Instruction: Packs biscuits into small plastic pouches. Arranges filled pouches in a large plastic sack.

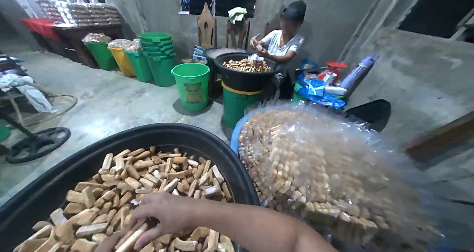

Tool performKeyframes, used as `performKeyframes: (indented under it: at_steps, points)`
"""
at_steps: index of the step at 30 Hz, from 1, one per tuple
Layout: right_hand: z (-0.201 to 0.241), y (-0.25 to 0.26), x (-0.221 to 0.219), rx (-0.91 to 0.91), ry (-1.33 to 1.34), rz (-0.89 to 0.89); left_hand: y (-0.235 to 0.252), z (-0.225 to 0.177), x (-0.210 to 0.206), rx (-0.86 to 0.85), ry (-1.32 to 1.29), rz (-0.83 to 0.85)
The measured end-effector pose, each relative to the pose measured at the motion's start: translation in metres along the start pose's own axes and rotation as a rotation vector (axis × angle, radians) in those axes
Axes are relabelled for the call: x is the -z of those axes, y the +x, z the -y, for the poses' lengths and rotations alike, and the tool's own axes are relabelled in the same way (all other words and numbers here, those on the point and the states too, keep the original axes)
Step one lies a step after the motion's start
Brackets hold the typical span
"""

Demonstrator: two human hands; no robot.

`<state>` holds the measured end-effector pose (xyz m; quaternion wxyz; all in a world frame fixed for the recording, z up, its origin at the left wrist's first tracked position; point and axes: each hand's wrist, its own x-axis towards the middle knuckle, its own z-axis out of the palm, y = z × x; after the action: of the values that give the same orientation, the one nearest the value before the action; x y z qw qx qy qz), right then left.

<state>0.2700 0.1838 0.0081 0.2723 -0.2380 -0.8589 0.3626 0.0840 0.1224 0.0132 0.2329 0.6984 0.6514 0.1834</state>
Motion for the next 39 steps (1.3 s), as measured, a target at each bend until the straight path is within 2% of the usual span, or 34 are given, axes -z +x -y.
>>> performKeyframes:
  at_steps: [4,6,9,11,14,16,19,22,24,26,28,30,32,34,35,37,39]
  points:
    - [0.01,-0.004,-0.008,-0.089,-0.167,-0.085,-0.002,-0.009,-0.02,-0.113,-0.08,-0.116]
    - [0.02,-0.006,-0.01,-0.149,-0.221,-0.065,-0.003,-0.013,-0.027,-0.118,-0.051,-0.182]
    - [0.035,-0.006,-0.003,-0.27,-0.111,0.062,-0.005,-0.011,-0.027,-0.127,-0.018,-0.26]
    - [0.037,-0.004,0.001,-0.309,-0.054,0.084,-0.007,-0.008,-0.026,-0.186,-0.001,-0.322]
    - [0.037,-0.003,-0.005,-0.234,-0.177,-0.012,-0.012,-0.015,-0.027,-0.288,0.053,-0.421]
    - [0.041,0.001,-0.007,-0.201,-0.246,-0.017,-0.014,-0.029,-0.03,-0.342,0.06,-0.504]
    - [0.057,0.009,0.009,-0.337,-0.229,0.116,-0.019,-0.051,-0.03,-0.401,0.001,-0.56]
    - [0.061,0.018,0.028,-0.447,-0.192,0.157,-0.015,-0.059,-0.026,-0.51,-0.145,-0.615]
    - [0.054,0.022,0.037,-0.347,-0.224,0.069,-0.007,-0.044,-0.012,-0.56,-0.344,-0.684]
    - [0.061,0.021,0.053,-0.159,-0.278,-0.044,-0.003,-0.022,0.008,-0.459,-0.613,-0.669]
    - [0.075,0.015,0.067,-0.01,-0.243,-0.101,0.002,-0.003,0.02,-0.274,-0.934,-0.505]
    - [0.081,0.016,0.07,0.063,-0.232,0.008,0.007,0.002,0.019,-0.176,-1.252,-0.335]
    - [0.09,0.022,0.063,0.0,-0.298,0.213,0.01,-0.006,0.019,-0.108,-1.258,-0.272]
    - [0.096,0.034,0.049,-0.112,-0.359,0.37,0.014,-0.009,0.023,-0.032,-1.121,-0.361]
    - [0.093,0.039,0.038,-0.122,-0.337,0.347,0.019,-0.005,0.023,-0.023,-1.082,-0.449]
    - [0.077,0.047,0.014,-0.092,-0.139,0.183,0.028,0.01,0.024,0.028,-1.061,-0.669]
    - [0.043,0.059,-0.002,-0.172,-0.012,0.057,0.035,0.032,0.028,0.136,-1.029,-0.851]
